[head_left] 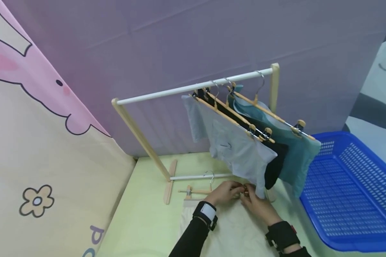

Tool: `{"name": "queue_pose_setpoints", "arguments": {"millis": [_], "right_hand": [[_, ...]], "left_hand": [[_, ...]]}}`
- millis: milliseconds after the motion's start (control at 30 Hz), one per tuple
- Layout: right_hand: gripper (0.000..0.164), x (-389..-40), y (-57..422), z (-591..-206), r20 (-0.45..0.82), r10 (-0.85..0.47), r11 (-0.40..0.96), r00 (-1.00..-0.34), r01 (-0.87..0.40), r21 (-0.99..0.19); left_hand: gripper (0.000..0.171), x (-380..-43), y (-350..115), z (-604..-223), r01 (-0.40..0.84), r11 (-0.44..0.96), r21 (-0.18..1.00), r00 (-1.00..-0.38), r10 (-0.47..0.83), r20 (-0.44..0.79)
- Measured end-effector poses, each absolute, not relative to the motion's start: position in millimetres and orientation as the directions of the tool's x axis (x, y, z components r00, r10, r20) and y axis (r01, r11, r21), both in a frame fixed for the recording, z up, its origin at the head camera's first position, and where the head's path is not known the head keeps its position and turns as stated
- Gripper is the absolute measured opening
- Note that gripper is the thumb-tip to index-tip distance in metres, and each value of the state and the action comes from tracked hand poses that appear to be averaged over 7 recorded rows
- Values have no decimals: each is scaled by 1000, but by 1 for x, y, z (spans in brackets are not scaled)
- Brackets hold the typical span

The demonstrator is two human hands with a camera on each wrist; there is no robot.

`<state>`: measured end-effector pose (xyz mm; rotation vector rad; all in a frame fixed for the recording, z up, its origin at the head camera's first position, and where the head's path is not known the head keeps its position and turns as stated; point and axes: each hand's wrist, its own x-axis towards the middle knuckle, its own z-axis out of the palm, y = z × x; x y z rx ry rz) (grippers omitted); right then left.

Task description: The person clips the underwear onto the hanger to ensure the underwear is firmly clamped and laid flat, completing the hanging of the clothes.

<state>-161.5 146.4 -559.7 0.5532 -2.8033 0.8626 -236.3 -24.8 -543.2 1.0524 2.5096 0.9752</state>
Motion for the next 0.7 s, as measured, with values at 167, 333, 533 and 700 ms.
{"name": "queue_pose_setpoints", "arguments": {"millis": [167,333,533,700], "right_hand": [[41,-154,142,-560,306,-129,862,-943,-259,-435],[50,-156,146,-561,250,-108,806,-962,-233,-545],[15,-162,150,-565,98,-9,656,-995,-80,-751],[17,-162,152,-567,134,32,622,-990,-85,-778]], "left_hand": [[33,-239,-28,-551,546,430,719,-695,712,102],[32,-243,-28,-555,529,365,766,-706,691,158],[32,-241,-25,-558,472,366,802,-763,625,164],[34,-241,-24,-556,451,414,791,-814,554,173]]}}
